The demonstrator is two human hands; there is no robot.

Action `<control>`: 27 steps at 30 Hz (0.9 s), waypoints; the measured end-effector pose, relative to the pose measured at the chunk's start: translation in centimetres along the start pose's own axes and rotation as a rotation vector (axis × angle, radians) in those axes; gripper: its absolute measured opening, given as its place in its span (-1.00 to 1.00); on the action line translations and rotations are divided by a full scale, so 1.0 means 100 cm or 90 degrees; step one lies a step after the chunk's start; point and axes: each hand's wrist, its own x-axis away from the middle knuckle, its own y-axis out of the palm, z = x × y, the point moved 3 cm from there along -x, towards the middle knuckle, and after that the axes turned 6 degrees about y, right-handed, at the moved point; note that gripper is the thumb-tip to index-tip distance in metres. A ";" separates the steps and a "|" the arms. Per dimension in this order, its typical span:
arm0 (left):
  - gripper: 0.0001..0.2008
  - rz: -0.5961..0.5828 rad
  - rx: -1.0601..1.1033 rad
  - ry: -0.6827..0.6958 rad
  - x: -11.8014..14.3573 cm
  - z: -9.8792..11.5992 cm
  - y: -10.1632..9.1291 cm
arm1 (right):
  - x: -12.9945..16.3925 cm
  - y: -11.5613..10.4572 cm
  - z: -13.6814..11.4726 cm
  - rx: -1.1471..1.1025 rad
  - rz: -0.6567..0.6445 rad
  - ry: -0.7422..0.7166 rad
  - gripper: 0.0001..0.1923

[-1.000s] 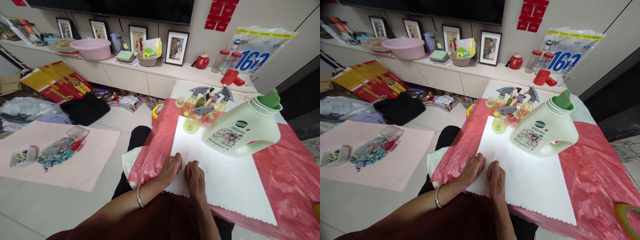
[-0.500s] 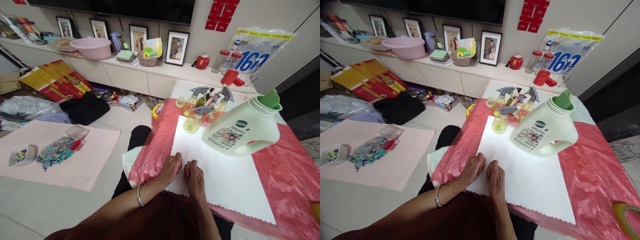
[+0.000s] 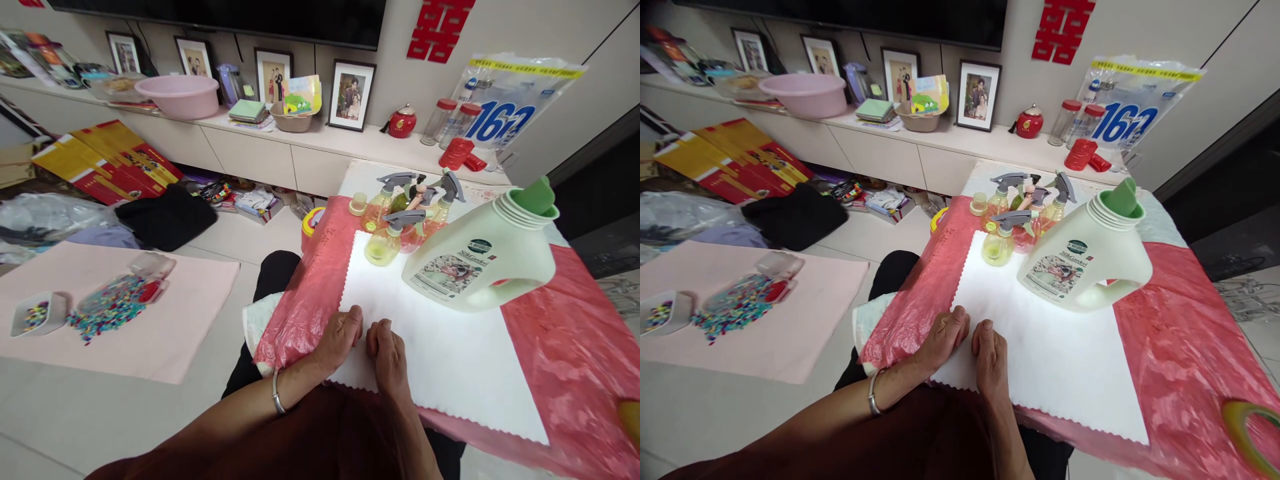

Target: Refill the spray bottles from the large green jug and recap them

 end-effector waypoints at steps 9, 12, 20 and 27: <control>-0.25 -0.015 0.006 0.010 0.000 -0.001 0.000 | -0.001 -0.001 -0.002 0.010 -0.009 -0.005 -0.08; -0.26 -0.015 0.004 0.010 0.000 -0.001 0.000 | -0.001 -0.001 -0.004 0.014 -0.008 -0.004 -0.08; -0.26 -0.016 0.001 0.006 0.001 0.001 0.000 | -0.001 -0.001 0.000 0.013 -0.004 0.007 -0.09; -0.26 -0.021 -0.007 -0.007 0.002 -0.001 0.001 | -0.001 0.000 0.003 0.005 -0.004 0.020 -0.11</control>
